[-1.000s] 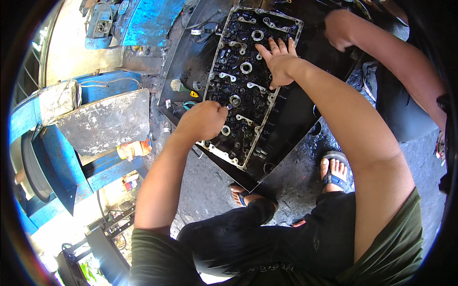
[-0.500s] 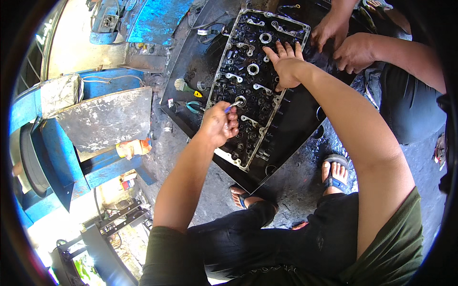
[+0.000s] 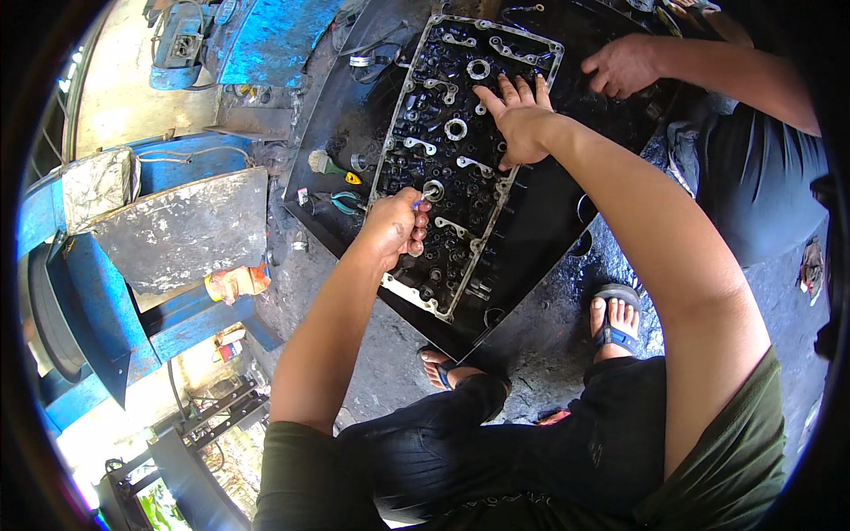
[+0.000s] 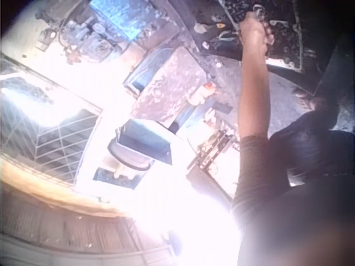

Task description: The person cleans a greasy engine valve cover using a toothbrush and rag. They scrub the surface and wipe away grime while another person assists by wiping the part with a cloth.

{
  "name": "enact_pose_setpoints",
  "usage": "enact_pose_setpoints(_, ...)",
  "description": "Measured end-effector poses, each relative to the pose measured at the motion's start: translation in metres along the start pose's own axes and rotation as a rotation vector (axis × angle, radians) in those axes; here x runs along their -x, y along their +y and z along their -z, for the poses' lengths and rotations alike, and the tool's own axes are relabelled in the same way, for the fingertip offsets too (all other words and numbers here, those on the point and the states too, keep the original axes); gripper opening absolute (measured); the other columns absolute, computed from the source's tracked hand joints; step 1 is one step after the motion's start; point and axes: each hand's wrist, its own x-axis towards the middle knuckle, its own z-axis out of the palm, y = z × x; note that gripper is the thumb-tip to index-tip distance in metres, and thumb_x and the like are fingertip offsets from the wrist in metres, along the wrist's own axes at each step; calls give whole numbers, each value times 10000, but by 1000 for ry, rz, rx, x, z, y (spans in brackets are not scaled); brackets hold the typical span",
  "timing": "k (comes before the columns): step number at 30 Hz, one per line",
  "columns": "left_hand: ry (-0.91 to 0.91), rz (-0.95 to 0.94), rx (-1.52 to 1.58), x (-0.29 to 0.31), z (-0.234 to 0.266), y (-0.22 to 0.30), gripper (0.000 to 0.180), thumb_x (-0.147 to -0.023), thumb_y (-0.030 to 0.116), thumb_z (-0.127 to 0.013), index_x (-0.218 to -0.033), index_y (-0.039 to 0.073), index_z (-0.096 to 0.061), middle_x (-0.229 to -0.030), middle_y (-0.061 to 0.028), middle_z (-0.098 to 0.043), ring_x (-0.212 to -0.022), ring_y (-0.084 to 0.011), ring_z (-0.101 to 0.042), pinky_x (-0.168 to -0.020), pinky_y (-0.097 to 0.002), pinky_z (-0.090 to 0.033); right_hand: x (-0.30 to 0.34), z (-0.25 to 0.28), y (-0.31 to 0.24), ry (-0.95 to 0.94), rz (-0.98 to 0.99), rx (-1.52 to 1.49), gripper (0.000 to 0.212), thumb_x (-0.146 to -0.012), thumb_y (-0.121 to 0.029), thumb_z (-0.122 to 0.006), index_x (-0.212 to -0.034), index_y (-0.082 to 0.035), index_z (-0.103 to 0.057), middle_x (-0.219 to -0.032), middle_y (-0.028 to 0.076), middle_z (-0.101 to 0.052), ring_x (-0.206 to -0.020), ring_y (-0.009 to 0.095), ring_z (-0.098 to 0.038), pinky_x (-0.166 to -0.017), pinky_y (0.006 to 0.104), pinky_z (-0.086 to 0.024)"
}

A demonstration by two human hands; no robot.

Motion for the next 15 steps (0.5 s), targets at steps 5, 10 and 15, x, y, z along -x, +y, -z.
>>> enact_pose_setpoints(5, 16, -201, -447, 17, 28, -8, 343, -1021, 294, -521, -921, 8, -681, -679, -22, -585, -594, -140, -538, -570, -333, -442, -4, -3, -1, -7, -12, 11, 1366, -801, -484, -908, -1737, -216, 50, -1785, 268, -62, -1647, 476, -64, -1287, 677, -9)
enact_pose_setpoints(10, 55, -579, -884, 13, 17, 2, 400, -1044, 330, -570, -878, -17, -680, -746, -163, -648, -652, -271, -616, -650, -419, -490, -3, 1, -2, -21, -16, 10, 1356, -816, -477, -897, -1736, -203, 60, -1787, 264, -53, -1648, 473, -56, -1290, 672, -7)
enact_pose_setpoints(15, 134, -596, -1198, 27, 8, 19, 414, -1014, 361, -623, -900, -22, -729, -903, -302, -710, -920, -497, -692, -842, -567, -531, -3, 0, -1, -22, -7, 8, 1346, -823, -478, -890, -1736, -201, 59, -1786, 264, -57, -1650, 466, -54, -1292, 670, -9)
